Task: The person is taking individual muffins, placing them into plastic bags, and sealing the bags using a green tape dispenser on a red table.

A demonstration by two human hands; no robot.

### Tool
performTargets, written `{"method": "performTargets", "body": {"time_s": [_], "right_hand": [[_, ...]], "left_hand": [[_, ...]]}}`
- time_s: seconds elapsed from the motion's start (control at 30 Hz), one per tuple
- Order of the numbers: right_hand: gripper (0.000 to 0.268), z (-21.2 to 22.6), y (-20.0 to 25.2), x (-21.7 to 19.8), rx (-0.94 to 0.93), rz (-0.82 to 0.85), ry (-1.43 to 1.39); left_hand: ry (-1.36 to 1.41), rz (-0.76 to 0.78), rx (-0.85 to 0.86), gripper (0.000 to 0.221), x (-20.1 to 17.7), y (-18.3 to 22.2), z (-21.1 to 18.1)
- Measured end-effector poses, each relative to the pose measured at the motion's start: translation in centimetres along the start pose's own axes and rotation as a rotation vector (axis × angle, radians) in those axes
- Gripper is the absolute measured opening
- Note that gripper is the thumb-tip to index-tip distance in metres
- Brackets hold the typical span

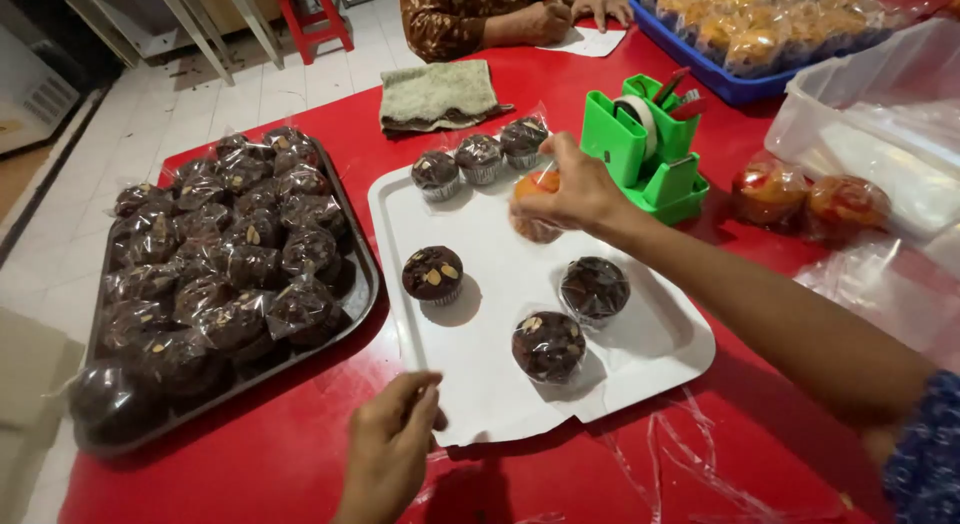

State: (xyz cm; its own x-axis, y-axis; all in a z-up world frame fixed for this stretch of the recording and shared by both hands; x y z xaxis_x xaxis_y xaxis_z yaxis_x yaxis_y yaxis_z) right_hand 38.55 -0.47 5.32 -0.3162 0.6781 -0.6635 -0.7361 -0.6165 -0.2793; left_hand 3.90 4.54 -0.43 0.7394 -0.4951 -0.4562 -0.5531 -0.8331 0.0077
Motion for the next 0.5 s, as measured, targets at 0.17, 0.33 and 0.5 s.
{"method": "performTargets", "body": {"time_s": [0.17,0.33,0.5], "right_hand": [[0.098,-5.0,-2.9,4.5,-0.041,0.106,0.205],[0.109,-3.9,-0.5,2.8,0.045,0.3,0.275],[0.056,-0.3,4.2,-2.9,-0.515,0.23,0.057]], "left_hand": [[-0.311,-0.031,0.43,0.033,0.9,0.7,4.3],[-0.282,-0.011,0.674,0.044,4.5,2.7,0.0],[-0.373,-0.118,0.948,0.067,7.5,3.4,-5.2]]}}
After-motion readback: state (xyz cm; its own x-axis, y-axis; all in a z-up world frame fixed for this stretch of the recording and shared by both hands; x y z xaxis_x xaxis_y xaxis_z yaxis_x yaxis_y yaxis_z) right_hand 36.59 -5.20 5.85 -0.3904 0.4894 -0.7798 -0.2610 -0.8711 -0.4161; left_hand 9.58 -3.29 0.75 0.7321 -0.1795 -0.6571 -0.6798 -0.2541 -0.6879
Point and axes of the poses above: each hand's wrist, its own y-axis away from the middle knuckle, its own x-axis out of the palm, z = x × y, the point moved 6 cm from there along -y, towards the middle knuckle, and after that the axes turned 8 degrees about -z, right-handed, at the moved point
